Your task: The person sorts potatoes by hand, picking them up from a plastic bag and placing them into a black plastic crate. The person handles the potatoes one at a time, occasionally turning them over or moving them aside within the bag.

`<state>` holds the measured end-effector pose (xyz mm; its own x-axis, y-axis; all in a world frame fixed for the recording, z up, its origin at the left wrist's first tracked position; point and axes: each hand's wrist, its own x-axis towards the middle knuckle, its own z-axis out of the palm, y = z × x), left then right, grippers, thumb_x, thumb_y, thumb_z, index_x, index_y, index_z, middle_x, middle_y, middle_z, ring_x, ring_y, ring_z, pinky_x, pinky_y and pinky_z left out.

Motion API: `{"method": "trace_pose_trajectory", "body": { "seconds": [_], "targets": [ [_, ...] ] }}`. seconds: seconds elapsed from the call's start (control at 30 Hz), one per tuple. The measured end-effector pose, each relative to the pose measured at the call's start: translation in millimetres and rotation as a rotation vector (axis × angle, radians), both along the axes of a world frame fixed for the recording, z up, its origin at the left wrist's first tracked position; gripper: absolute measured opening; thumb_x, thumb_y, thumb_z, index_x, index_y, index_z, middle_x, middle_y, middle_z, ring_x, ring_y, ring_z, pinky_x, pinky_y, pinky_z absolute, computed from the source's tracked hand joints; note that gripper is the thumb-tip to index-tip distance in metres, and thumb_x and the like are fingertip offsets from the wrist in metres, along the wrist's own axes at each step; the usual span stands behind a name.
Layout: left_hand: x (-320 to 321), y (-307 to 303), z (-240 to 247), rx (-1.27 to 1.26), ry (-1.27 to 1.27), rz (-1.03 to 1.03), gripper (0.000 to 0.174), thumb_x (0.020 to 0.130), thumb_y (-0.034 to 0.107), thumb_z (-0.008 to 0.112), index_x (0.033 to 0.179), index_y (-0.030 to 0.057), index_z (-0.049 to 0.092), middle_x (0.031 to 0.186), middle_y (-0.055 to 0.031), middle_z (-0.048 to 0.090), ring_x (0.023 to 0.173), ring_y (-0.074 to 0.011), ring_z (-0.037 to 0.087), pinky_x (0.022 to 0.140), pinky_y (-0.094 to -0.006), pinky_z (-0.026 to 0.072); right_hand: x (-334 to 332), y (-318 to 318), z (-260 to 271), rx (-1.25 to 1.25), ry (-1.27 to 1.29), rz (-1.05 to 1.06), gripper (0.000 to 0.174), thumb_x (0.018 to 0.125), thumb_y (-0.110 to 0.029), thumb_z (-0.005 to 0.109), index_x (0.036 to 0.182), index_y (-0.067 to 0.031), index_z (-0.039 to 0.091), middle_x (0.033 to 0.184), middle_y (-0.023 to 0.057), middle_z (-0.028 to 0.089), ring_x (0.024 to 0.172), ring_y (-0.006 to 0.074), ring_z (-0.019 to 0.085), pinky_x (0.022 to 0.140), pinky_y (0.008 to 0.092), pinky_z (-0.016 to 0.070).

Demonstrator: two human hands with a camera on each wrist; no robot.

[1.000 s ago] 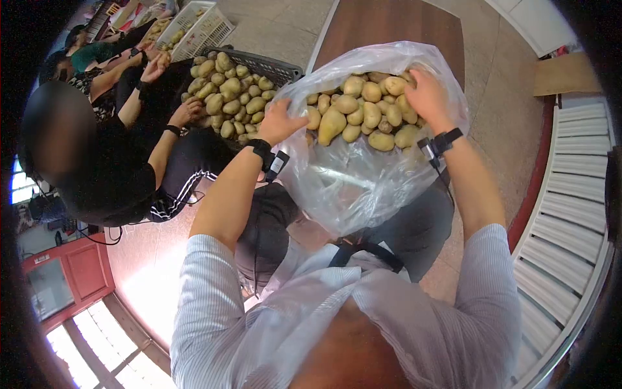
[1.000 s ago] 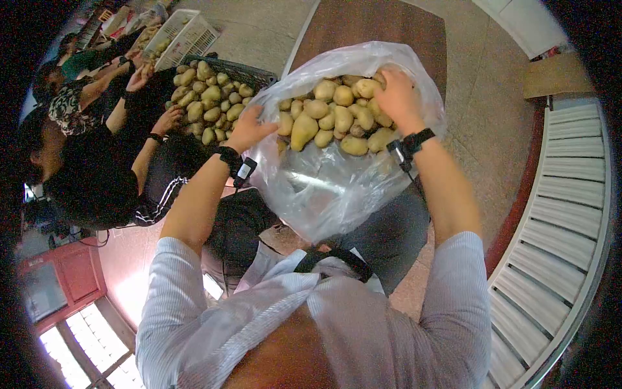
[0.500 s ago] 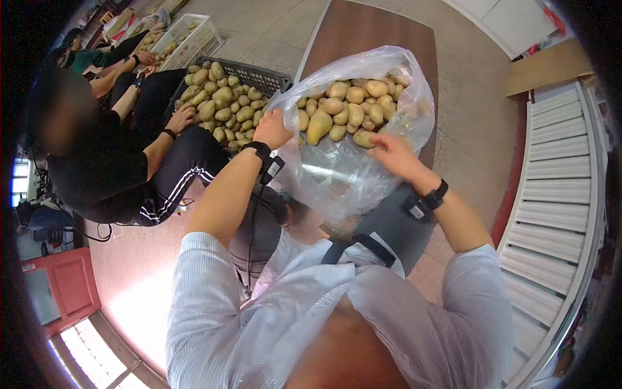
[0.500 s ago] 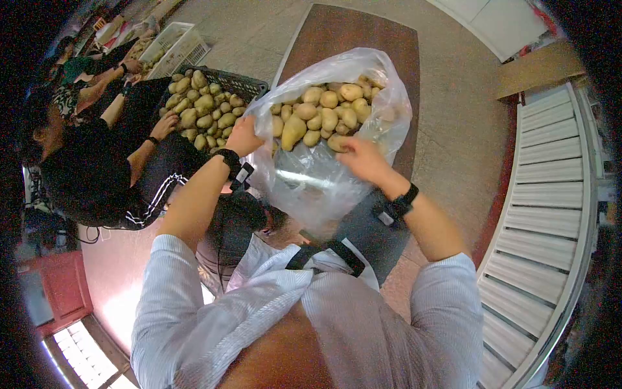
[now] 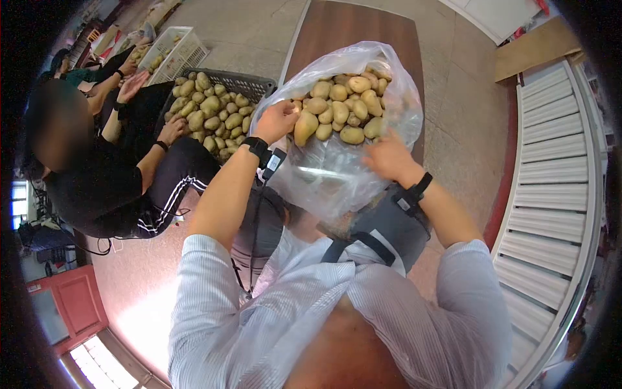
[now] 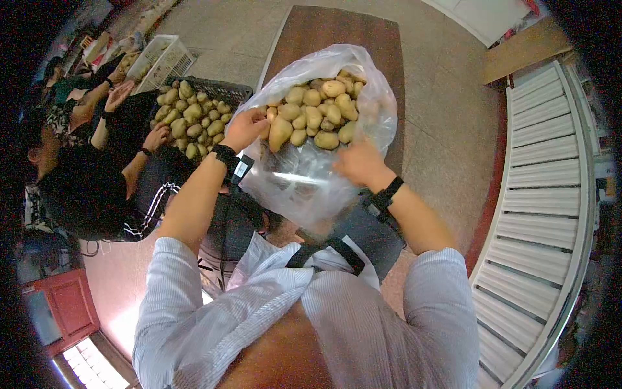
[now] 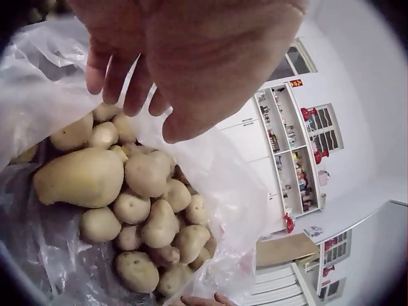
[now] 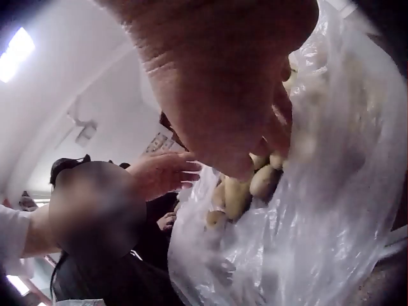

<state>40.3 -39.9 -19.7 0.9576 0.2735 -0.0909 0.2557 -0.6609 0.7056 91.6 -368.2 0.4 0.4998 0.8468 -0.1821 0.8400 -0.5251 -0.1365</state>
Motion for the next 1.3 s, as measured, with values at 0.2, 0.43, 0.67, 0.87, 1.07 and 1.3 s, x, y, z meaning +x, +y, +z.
{"method": "trace_pose_trajectory", "body": {
  "seconds": [0.2, 0.43, 0.67, 0.87, 1.07, 1.3],
  "targets": [
    [1.3, 6.1, -7.4, -0.125, -0.010, -0.027, 0.044, 0.083, 0.032, 0.064, 0.111, -0.0015, 0.064, 0.100, -0.0191, 0.068, 0.094, -0.0284, 0.066, 0.084, -0.0354, 0.0505, 37.2, -27.6, -8.8, -0.192, -0.119, -0.271, 0.033, 0.088, -0.031, 0.050, 0.078, -0.0076, 0.070, 0.082, 0.0137, 0.070, 0.084, 0.0317, 0.066, 0.107, 0.0503, 0.0299],
    [4.9, 6.5, -5.6, -0.395, 0.010, 0.002, 0.036, 0.087, 0.027, 0.064, 0.109, -0.0012, 0.064, 0.097, -0.0101, 0.067, 0.087, -0.0175, 0.064, 0.079, -0.0302, 0.0508, 31.5, 6.4, 23.1, 0.026, 0.030, -0.424, 0.037, 0.086, -0.024, 0.055, 0.118, -0.0060, 0.056, 0.108, 0.0163, 0.064, 0.097, 0.0330, 0.063, 0.095, 0.0479, 0.0424],
    [6.8, -4.6, 30.7, -0.918, 0.134, 0.190, 0.032, 0.091, 0.025, 0.060, 0.114, 0.0036, 0.057, 0.102, -0.0067, 0.063, 0.086, -0.0177, 0.065, 0.072, -0.0299, 0.0532, 48.5, 58.6, -23.9, 0.521, 0.040, -0.407, 0.050, 0.082, -0.013, 0.062, 0.129, -0.0026, 0.048, 0.119, 0.0218, 0.058, 0.111, 0.0384, 0.055, 0.094, 0.0446, 0.0448],
    [7.4, -2.0, 27.2, -1.034, 0.101, 0.183, 0.034, 0.091, 0.025, 0.061, 0.117, 0.0028, 0.056, 0.105, -0.0078, 0.063, 0.079, -0.0204, 0.066, 0.063, -0.0309, 0.0545, 62.1, 79.7, -63.4, 0.587, 0.025, -0.368, 0.046, 0.082, -0.009, 0.058, 0.127, -0.0064, 0.048, 0.128, 0.0189, 0.051, 0.117, 0.0379, 0.050, 0.095, 0.0442, 0.0437],
    [3.5, 6.7, 11.9, -0.939, 0.182, 0.153, 0.033, 0.090, 0.024, 0.060, 0.114, 0.0025, 0.057, 0.094, -0.0052, 0.060, 0.070, -0.0194, 0.066, 0.061, -0.0302, 0.0542, 63.5, 83.4, -58.5, 0.705, 0.089, -0.520, 0.041, 0.081, -0.003, 0.056, 0.122, -0.0070, 0.053, 0.122, 0.0183, 0.054, 0.114, 0.0381, 0.051, 0.096, 0.0422, 0.0420],
    [2.0, 12.0, 0.6, -0.917, 0.207, 0.170, 0.035, 0.089, 0.026, 0.061, 0.115, 0.0020, 0.055, 0.098, -0.0081, 0.060, 0.064, -0.0191, 0.064, 0.057, -0.0302, 0.0548, 42.4, 98.0, -52.9, 0.889, 0.482, -0.661, 0.040, 0.085, -0.008, 0.061, 0.124, -0.0061, 0.052, 0.106, 0.0144, 0.060, 0.096, 0.0268, 0.060, 0.082, 0.0368, 0.0488]
  ]
}}
